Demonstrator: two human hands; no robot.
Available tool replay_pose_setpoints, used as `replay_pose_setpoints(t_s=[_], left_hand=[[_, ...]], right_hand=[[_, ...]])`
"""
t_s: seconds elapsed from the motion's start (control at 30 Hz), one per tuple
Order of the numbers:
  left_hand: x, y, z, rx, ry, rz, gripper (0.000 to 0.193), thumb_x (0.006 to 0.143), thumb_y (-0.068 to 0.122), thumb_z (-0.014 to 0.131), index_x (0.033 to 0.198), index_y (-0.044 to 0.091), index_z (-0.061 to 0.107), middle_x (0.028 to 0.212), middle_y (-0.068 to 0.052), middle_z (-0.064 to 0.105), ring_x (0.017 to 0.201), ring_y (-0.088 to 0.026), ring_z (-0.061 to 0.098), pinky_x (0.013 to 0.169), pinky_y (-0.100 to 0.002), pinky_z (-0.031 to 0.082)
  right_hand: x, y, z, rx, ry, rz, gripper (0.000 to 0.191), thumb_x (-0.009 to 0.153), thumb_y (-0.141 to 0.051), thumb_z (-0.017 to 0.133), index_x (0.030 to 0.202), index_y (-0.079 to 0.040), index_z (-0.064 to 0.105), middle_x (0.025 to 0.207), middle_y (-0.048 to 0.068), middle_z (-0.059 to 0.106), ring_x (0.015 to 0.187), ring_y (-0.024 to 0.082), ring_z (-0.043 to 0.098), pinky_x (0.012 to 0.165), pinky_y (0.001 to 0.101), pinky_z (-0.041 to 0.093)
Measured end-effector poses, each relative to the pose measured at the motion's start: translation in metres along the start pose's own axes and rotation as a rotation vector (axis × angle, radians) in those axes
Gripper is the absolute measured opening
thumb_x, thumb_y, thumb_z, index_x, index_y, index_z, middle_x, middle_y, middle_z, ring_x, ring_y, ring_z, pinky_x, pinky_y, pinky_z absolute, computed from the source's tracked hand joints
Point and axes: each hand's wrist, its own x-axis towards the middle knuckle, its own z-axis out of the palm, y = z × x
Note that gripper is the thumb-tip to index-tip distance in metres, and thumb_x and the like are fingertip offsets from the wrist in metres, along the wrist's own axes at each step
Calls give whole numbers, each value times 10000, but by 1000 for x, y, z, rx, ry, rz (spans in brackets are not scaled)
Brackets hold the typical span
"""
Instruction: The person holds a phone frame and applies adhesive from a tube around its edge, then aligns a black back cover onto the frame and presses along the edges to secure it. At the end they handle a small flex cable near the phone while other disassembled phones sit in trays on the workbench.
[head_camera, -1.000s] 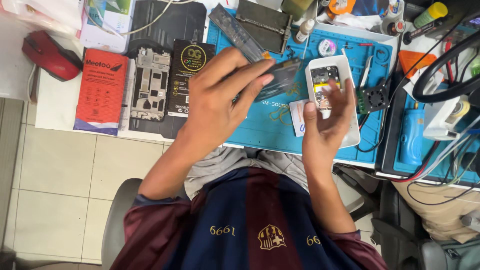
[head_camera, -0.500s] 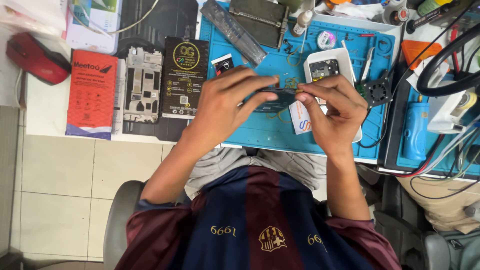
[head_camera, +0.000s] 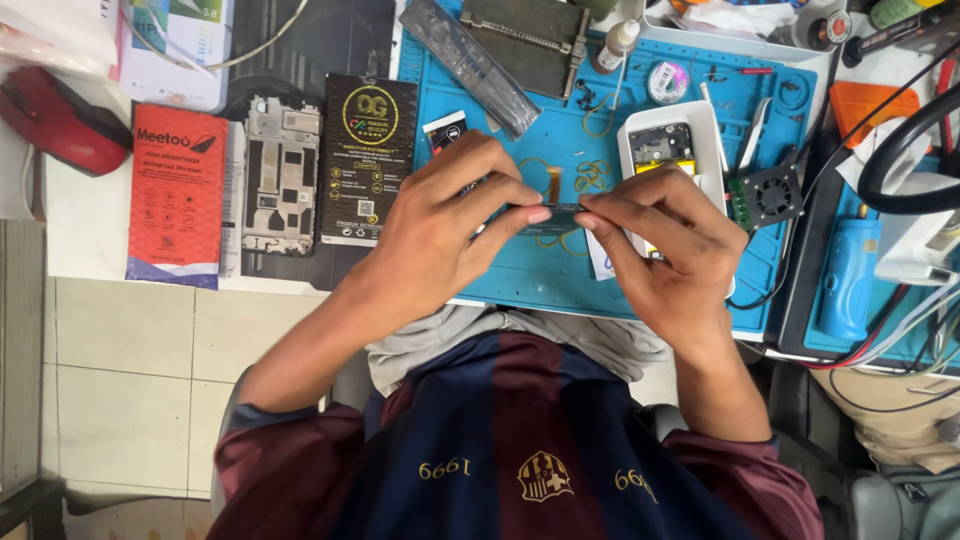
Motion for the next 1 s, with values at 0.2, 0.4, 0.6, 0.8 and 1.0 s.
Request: replay_pose_setpoints(t_s=[0.2, 0.4, 0.6, 0.8, 1.0], left_hand=[[5, -1, -8, 24, -78, 29, 170, 951, 44, 812, 1057, 13, 683, 984, -78, 566, 879, -243, 598, 758, -382, 501], [11, -7, -6, 24, -60, 9, 205, 917, 94, 868, 1012, 23, 700, 922, -73, 569, 830, -225, 579, 707, -383, 479], [4, 1, -14, -32, -125, -10, 174, 976, 29, 788, 1135, 14, 719, 1026, -76, 600, 902, -227, 625, 765, -364, 518], [3, 3, -5, -10, -48, -13, 182, 922, 67, 845, 1069, 41, 740, 978, -62, 602, 879, -221, 622, 744, -369, 514], [-1, -4, -6, -36, -44, -1, 193, 922, 19, 827, 1085, 40, 724, 1001, -74, 589, 910, -228, 616, 769, -373, 513]], right_hand=[[2, 9, -7, -13, -17, -36, 234, 899, 43, 862, 1111, 3, 769, 958, 83, 658, 830, 164, 661, 676, 269, 499], [10, 17, -7, 12, -18, -76, 239, 861, 5, 894, 1066, 15, 771, 908, 86, 653, 804, 175, 642, 644, 287, 473], [10, 12, -17, 105, -97, -17, 205, 913, 39, 833, 1108, 20, 772, 974, 87, 688, 832, 166, 678, 646, 237, 516], [13, 12, -10, 91, -50, -81, 222, 850, -22, 894, 1023, 6, 757, 923, 77, 663, 833, 183, 667, 663, 269, 505], [13, 12, -11, 107, -83, -56, 202, 872, 0, 877, 1042, 7, 768, 882, 72, 644, 790, 165, 640, 629, 265, 464]])
